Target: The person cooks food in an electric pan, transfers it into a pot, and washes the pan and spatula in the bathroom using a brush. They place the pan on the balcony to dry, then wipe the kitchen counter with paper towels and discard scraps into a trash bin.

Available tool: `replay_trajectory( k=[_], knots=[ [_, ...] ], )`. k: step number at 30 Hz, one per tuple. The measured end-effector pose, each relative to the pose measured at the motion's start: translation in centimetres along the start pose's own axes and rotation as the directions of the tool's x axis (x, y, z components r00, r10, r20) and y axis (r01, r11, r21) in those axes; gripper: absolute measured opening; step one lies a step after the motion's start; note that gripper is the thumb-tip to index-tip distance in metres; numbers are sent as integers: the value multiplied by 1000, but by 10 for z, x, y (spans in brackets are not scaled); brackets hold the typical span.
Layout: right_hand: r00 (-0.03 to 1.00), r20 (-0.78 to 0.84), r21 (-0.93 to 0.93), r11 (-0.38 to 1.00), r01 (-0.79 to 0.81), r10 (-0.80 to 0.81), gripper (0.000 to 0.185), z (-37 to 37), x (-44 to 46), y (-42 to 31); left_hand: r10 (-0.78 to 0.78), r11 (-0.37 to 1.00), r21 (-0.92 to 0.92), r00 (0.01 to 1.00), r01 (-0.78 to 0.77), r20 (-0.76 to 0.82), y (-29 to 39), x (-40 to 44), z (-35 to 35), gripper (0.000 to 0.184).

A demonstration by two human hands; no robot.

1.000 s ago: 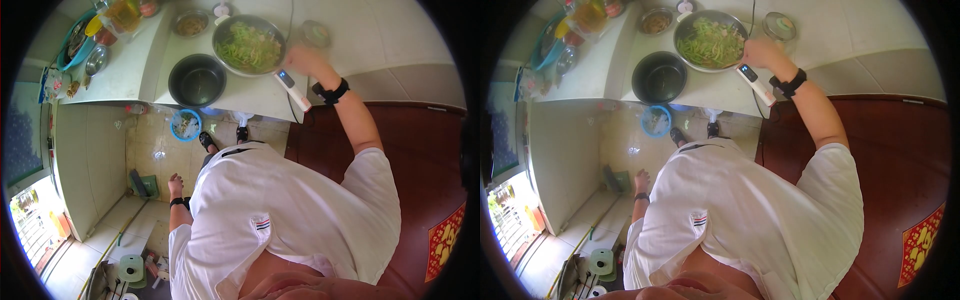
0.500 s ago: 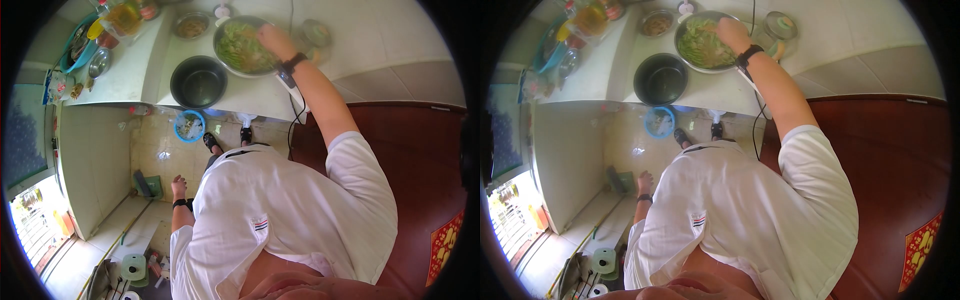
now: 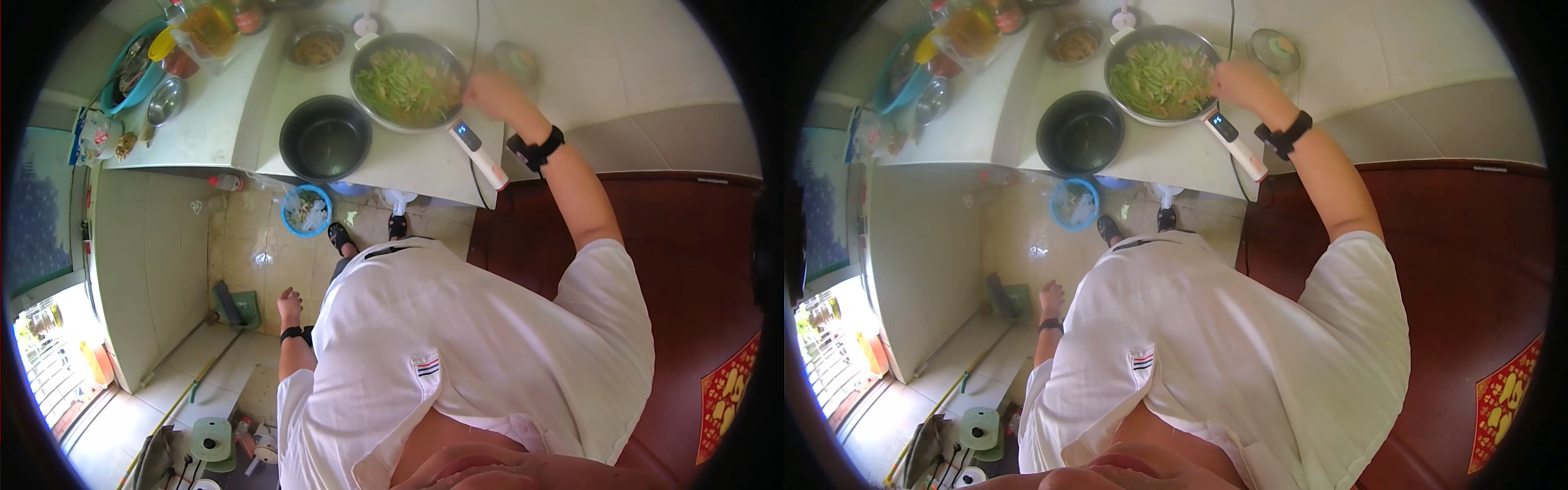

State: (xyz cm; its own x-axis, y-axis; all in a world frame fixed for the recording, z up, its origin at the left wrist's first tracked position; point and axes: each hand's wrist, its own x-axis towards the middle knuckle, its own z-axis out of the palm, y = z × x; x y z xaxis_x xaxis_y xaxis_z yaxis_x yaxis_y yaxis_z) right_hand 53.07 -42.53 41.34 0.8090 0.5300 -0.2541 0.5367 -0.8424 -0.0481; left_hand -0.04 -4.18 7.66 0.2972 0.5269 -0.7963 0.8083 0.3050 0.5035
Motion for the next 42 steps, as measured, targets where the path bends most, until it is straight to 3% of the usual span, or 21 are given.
replay_trajectory(
  k=[2, 4, 5, 8, 15, 17, 21, 23, 26, 27, 28, 30, 33, 35, 36, 37, 39, 42],
  knots=[
    [1000, 28, -26, 1000, -8, 9, 26, 16, -7, 1, -31, 992, -124, 998, 38, 55, -5, 3, -2, 42],
    [999, -47, 112, 994, 8, -3, 22, 49, -5, -2, -43, 992, -120, 998, 48, 49, -5, 2, 0, 42],
    [986, -165, 169, 985, 26, 2, 22, 60, -1, -3, -58, 991, -115, 998, 62, 40, -6, 0, 0, 43],
    [974, -194, 343, 938, -45, 118, 22, 51, 13, -20, -47, 997, -62, 999, 48, 28, -1, -4, -2, 43],
    [955, -252, 243, 965, -96, 159, 25, 30, 73, -26, -35, 996, -79, 999, 36, 22, 9, -2, -5, 44],
    [914, -388, 195, 980, -44, 118, 22, 66, 98, -15, -36, 999, -36, 998, 38, 43, 12, -3, -5, 43],
    [949, -296, 183, 982, -52, 106, 22, 71, 74, -13, -22, 998, -58, 998, 26, 62, 15, 2, -2, 42],
    [986, -141, 185, 981, -65, 92, 21, 52, 52, -5, -22, 999, 46, 1000, 21, 14, 18, 2, 2, 42],
    [986, -166, 201, 979, 7, 27, 20, 17, 21, 0, -15, 999, 42, 1000, 14, 25, 14, 4, 1, 42],
    [996, -62, 150, 988, -46, 56, 21, -8, 7, -14, -13, 999, 37, 1000, 12, 24, 13, 6, 0, 42],
    [996, -67, 149, 988, -43, 54, 21, -7, 5, -15, -14, 1000, 7, 999, 14, 46, 8, 11, -2, 42],
    [992, 59, 143, 984, 102, -111, 21, 8, -1, -10, -13, 1000, -16, 997, 14, 71, -6, 27, -10, 42],
    [998, 63, 186, 982, -29, 18, 24, 40, 6, -36, -44, 991, -118, 985, 64, 169, -15, 40, -14, 42],
    [996, -13, 258, 963, -83, 89, 25, 45, 16, -48, -37, 999, -10, 999, 37, 13, 13, 6, -7, 41],
    [983, -82, 332, 934, -129, 164, 27, 46, 20, -51, -35, 999, -9, 999, 35, 10, 11, 9, -9, 41],
    [983, -80, 338, 932, -130, 166, 27, 50, 25, -48, -35, 998, -54, 999, 37, 30, 9, 11, -14, 41],
    [947, -275, 310, 948, -73, 163, 27, 48, 44, -37, -27, 993, -111, 999, 32, 47, 11, 16, -15, 41],
    [956, -268, 260, 965, -44, 116, 25, 14, 52, -43, -9, 999, -40, 1000, 9, -8, 18, 8, -11, 40]
  ],
)
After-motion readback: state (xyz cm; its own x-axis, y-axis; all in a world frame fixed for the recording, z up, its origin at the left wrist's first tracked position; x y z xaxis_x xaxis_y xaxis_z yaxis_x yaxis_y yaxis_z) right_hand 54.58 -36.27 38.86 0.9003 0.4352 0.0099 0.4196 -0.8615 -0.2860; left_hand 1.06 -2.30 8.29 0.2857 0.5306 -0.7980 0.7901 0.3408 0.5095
